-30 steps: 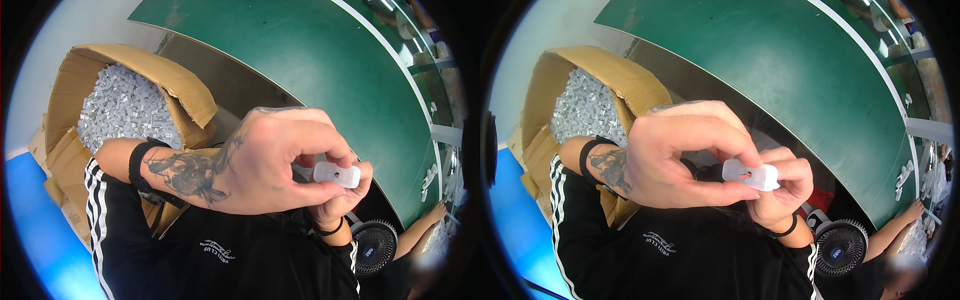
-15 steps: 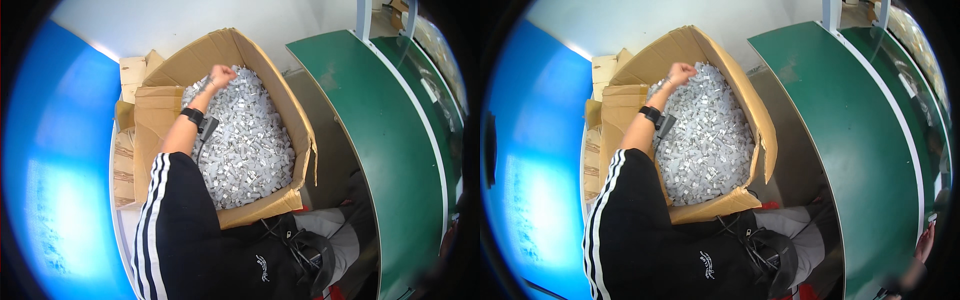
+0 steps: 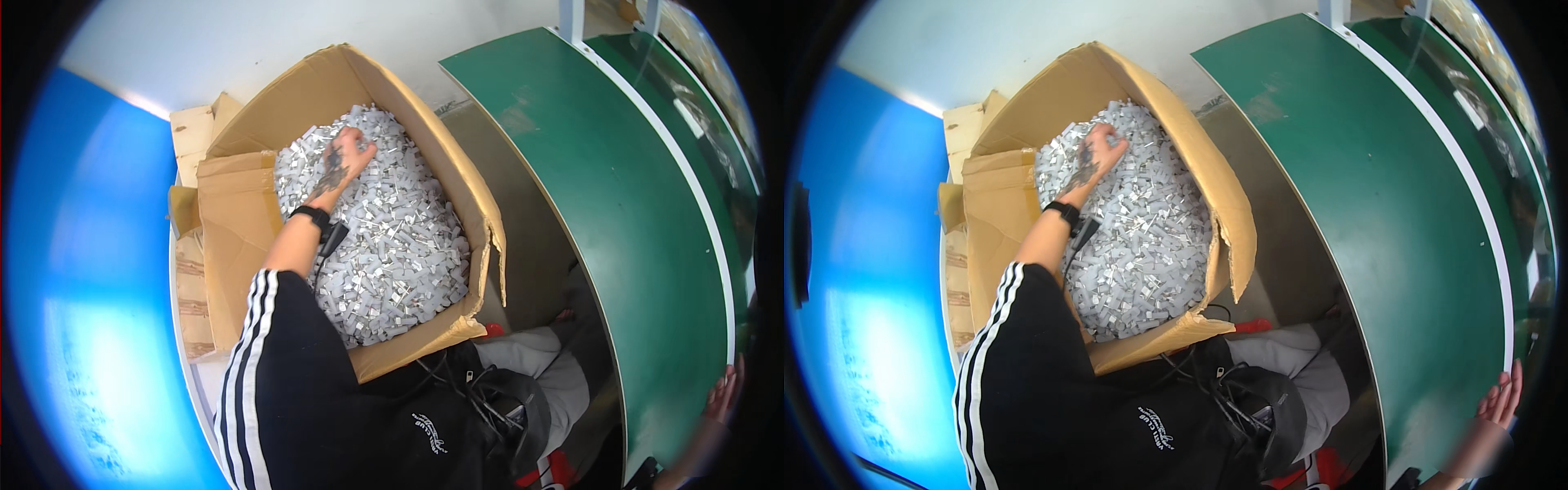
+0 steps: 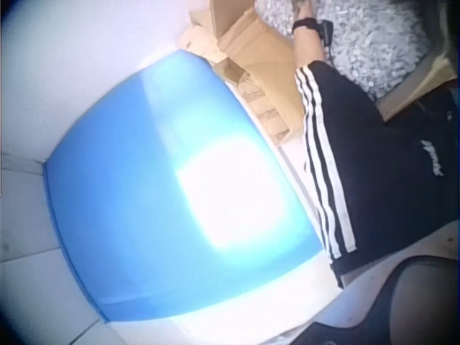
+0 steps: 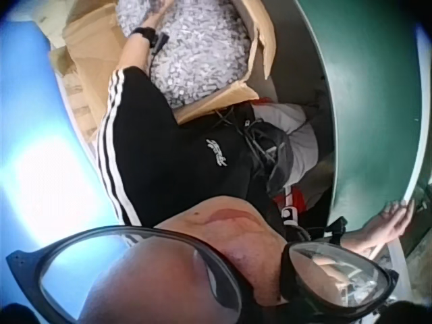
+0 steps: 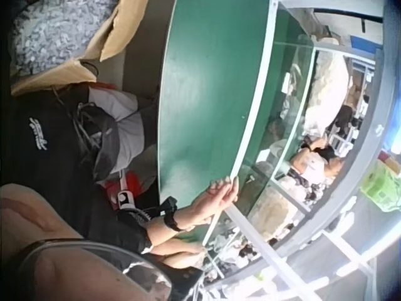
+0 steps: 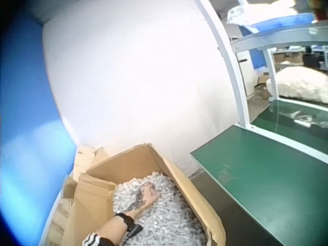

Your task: Assembling small plastic components by hand at a manufacturing workbench.

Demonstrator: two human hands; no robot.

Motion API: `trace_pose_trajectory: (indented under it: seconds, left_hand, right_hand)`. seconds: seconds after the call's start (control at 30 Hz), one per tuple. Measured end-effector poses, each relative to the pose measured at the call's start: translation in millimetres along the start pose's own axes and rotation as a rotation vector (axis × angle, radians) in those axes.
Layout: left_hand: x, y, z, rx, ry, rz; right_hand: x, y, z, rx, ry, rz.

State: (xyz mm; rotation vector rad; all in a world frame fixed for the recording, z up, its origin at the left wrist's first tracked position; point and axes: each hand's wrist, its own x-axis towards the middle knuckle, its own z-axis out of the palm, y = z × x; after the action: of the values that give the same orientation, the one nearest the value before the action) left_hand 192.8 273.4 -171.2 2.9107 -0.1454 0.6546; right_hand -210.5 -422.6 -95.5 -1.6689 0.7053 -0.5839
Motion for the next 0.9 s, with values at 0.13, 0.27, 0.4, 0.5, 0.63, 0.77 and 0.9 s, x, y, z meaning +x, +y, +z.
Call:
trace_pose_trajectory:
  seconds: [0.13, 0.27, 0.4, 0.5, 0.63, 0.77, 0.9]
  left_hand:
    - [5, 51, -48, -0.427, -0.187, 0.058]
    - [-32, 157, -155, -0.835, -0.229, 0.61]
    - [-62, 256, -186, -0.809, -0.217, 1.438]
    - [-89, 302, -184, -0.892, -0.179, 1.535]
    - [-105, 333, -173, -1.001, -0.201, 1.513]
    - [-123, 354, -160, -1.178, -0.417, 1.313]
    - [-128, 363, -157, -1.398, -0.534, 1.217]
  right_hand:
    - [-120, -75, 84, -0.266, -0.378, -0.231]
    - [-137, -92, 175, -0.111, -0.749, -0.153]
    - [-139, -84, 214, 0.408, -0.966, 0.12]
    - [-154, -77, 214, 0.561, -0.88, 0.018]
    - [-161, -65, 199, 0.627, -0.493, -0.091]
    - [-173, -45, 183, 0.911, -0.406, 0.108]
    - [-182, -41, 184, 1.04, -0.353, 0.183]
